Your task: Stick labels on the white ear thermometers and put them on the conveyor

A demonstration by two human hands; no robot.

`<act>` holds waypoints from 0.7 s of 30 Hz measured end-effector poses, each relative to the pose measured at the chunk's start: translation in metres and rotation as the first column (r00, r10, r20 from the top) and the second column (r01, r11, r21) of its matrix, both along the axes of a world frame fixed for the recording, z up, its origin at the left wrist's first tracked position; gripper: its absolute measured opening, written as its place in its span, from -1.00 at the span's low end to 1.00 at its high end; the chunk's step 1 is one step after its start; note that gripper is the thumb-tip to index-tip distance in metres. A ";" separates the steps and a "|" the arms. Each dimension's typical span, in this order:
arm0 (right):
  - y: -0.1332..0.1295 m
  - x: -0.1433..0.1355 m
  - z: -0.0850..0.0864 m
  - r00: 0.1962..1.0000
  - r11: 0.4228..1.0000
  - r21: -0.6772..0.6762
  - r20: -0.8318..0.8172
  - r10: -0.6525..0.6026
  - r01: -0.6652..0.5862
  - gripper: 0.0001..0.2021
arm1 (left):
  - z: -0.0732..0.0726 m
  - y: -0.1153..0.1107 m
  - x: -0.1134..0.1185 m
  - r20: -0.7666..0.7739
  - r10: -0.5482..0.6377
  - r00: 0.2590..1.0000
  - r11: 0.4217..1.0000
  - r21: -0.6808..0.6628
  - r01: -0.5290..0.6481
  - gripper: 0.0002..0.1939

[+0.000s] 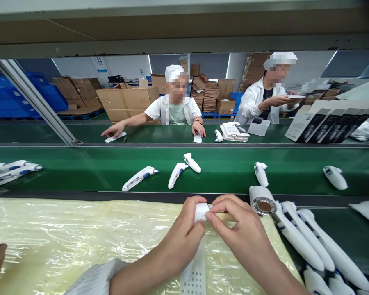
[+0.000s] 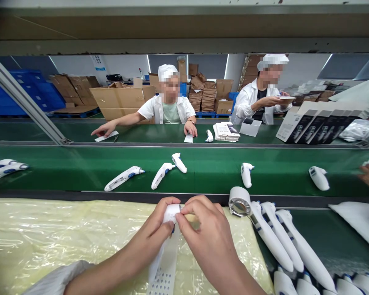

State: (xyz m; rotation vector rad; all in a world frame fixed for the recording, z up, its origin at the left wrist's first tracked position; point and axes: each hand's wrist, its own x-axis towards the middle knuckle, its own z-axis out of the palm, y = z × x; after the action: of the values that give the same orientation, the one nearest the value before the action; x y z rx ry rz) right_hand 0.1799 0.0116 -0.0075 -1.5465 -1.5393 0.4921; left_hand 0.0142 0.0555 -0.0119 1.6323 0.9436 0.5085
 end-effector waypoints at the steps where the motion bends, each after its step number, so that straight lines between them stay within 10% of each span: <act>1: 0.000 0.000 0.000 1.000 1.000 -0.002 -0.001 -0.002 0.002 -0.85 | 0.000 0.000 0.000 0.004 -0.004 1.000 1.000 -0.008 0.004 -0.70; 21: -0.001 0.012 0.005 0.989 0.985 0.160 0.118 -0.087 0.067 -0.83 | -0.007 0.010 0.000 0.013 0.080 0.997 0.996 0.048 -0.081 -0.68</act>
State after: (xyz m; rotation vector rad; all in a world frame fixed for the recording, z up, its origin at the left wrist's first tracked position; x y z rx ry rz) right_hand 0.1921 0.0101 -0.0023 -1.5327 -1.5660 0.2287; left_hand 0.0138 0.0658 -0.0193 1.6382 0.9990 0.5992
